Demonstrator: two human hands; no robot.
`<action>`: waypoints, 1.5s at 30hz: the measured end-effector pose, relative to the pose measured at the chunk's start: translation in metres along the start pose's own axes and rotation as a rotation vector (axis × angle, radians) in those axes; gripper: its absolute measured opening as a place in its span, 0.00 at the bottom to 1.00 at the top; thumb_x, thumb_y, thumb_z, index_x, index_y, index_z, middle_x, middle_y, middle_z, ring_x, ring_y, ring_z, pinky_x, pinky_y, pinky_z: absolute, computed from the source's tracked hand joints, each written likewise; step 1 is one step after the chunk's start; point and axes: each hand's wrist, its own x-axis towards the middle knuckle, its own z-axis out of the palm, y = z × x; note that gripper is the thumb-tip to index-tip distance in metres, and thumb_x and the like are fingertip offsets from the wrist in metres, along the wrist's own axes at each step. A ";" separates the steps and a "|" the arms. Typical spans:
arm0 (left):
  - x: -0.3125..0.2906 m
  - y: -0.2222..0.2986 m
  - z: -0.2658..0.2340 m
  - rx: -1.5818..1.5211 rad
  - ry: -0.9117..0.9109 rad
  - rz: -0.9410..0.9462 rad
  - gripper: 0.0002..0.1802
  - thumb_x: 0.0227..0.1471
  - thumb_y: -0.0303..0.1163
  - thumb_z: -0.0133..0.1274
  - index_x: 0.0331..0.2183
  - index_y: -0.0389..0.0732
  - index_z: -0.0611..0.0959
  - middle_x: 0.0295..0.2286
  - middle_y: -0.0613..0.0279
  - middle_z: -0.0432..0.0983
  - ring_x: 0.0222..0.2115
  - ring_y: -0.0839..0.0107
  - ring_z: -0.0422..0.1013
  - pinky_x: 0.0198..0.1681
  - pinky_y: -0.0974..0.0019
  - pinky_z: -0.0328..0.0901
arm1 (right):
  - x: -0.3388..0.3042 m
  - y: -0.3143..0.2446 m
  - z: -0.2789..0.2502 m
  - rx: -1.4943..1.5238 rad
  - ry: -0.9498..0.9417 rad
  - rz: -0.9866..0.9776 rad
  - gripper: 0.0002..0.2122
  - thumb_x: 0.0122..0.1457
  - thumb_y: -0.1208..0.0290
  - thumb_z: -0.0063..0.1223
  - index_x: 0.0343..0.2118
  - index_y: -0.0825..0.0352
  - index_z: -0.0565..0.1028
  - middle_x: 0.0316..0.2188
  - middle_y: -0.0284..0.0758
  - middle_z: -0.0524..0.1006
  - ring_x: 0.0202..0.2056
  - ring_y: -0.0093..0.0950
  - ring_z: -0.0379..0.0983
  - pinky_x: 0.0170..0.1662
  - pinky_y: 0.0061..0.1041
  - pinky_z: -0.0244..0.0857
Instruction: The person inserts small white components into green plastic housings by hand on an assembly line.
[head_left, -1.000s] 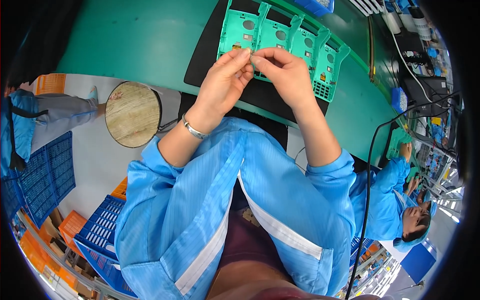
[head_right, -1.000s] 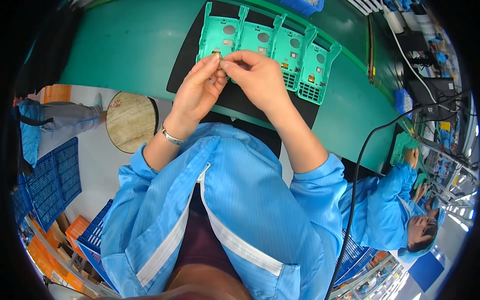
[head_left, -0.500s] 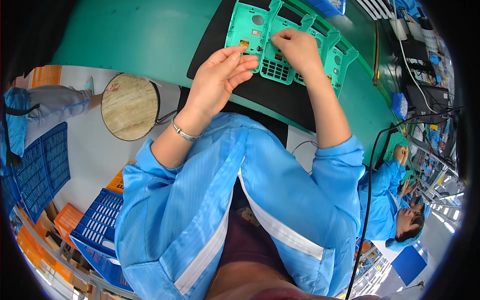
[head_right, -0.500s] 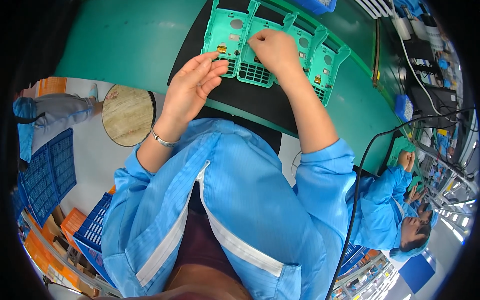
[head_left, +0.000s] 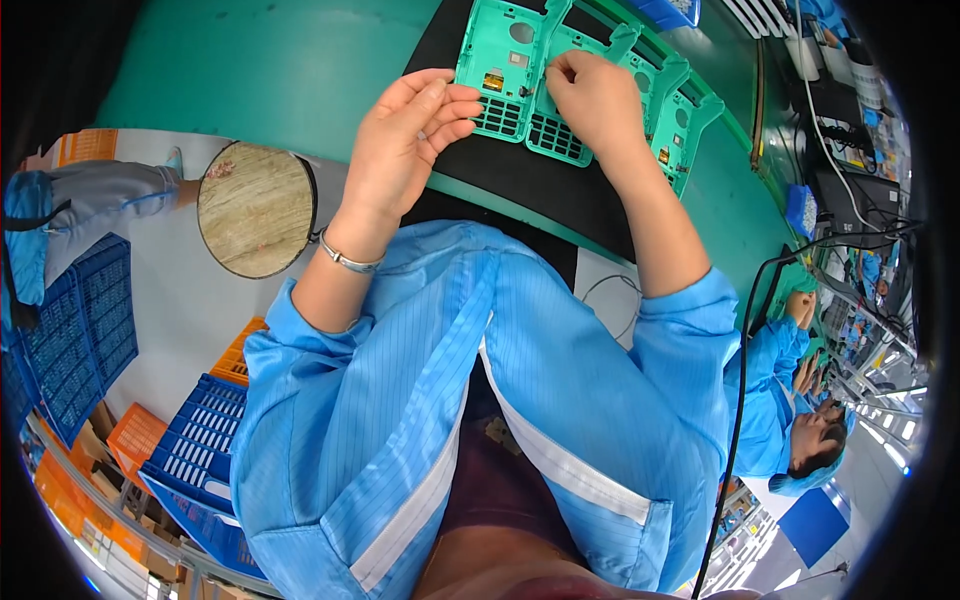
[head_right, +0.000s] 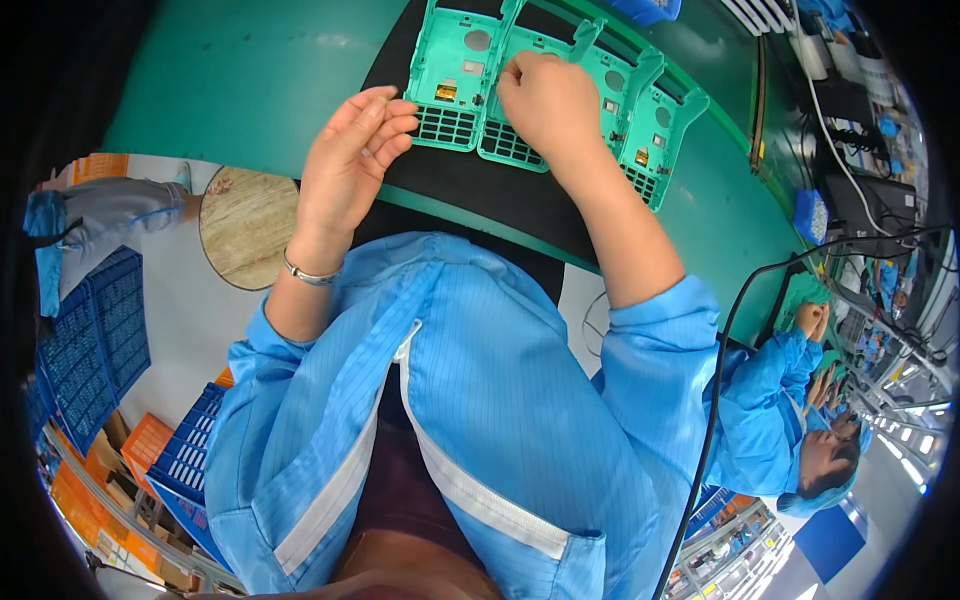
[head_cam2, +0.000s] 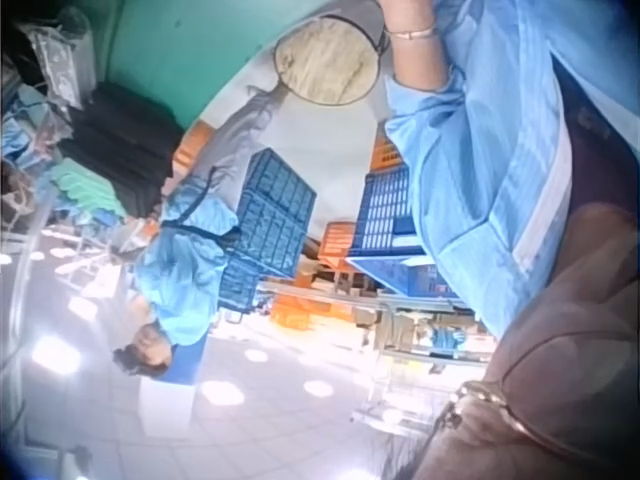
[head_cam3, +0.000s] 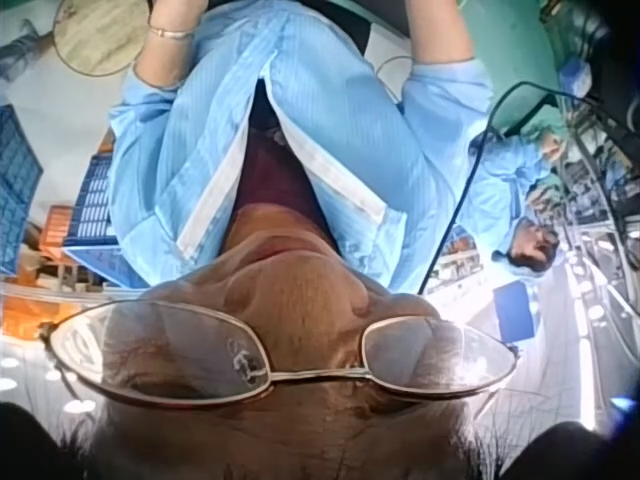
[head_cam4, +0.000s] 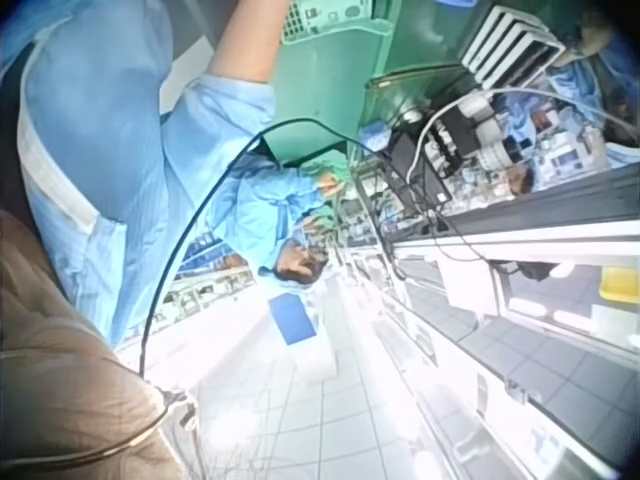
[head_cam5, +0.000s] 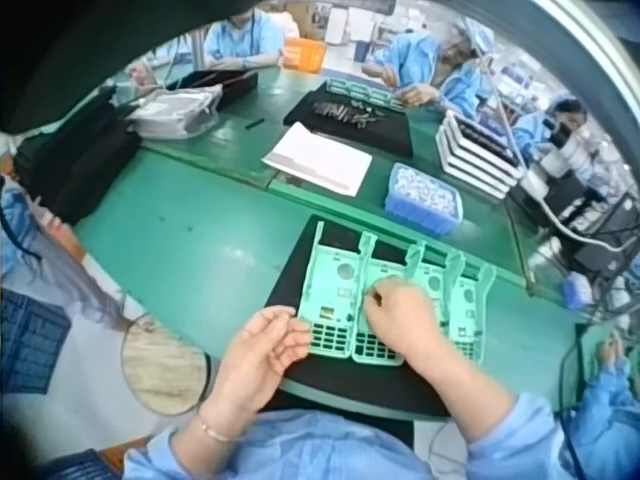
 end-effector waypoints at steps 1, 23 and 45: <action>0.001 0.001 -0.002 -0.023 0.034 0.016 0.11 0.55 0.30 0.43 0.38 0.35 0.73 0.33 0.57 0.74 0.32 0.74 0.71 0.37 0.73 0.67 | -0.001 0.000 0.000 0.038 0.023 -0.014 0.07 0.45 0.68 0.47 0.23 0.65 0.76 0.22 0.40 0.75 0.25 0.38 0.72 0.30 0.32 0.65; 0.012 0.003 -0.005 -0.094 0.061 0.072 0.08 0.51 0.29 0.49 0.35 0.37 0.74 0.29 0.60 0.74 0.29 0.77 0.71 0.34 0.76 0.67 | 0.033 0.005 -0.014 0.098 -0.446 0.229 0.11 0.43 0.64 0.50 0.26 0.64 0.78 0.23 0.38 0.76 0.28 0.34 0.73 0.34 0.29 0.66; 0.012 0.007 0.002 -0.160 0.052 0.064 0.08 0.51 0.29 0.50 0.34 0.37 0.76 0.28 0.62 0.74 0.28 0.77 0.71 0.32 0.76 0.68 | -0.034 -0.011 -0.002 -0.307 0.112 -0.273 0.17 0.44 0.81 0.44 0.40 0.67 0.72 0.32 0.37 0.71 0.34 0.35 0.69 0.36 0.29 0.66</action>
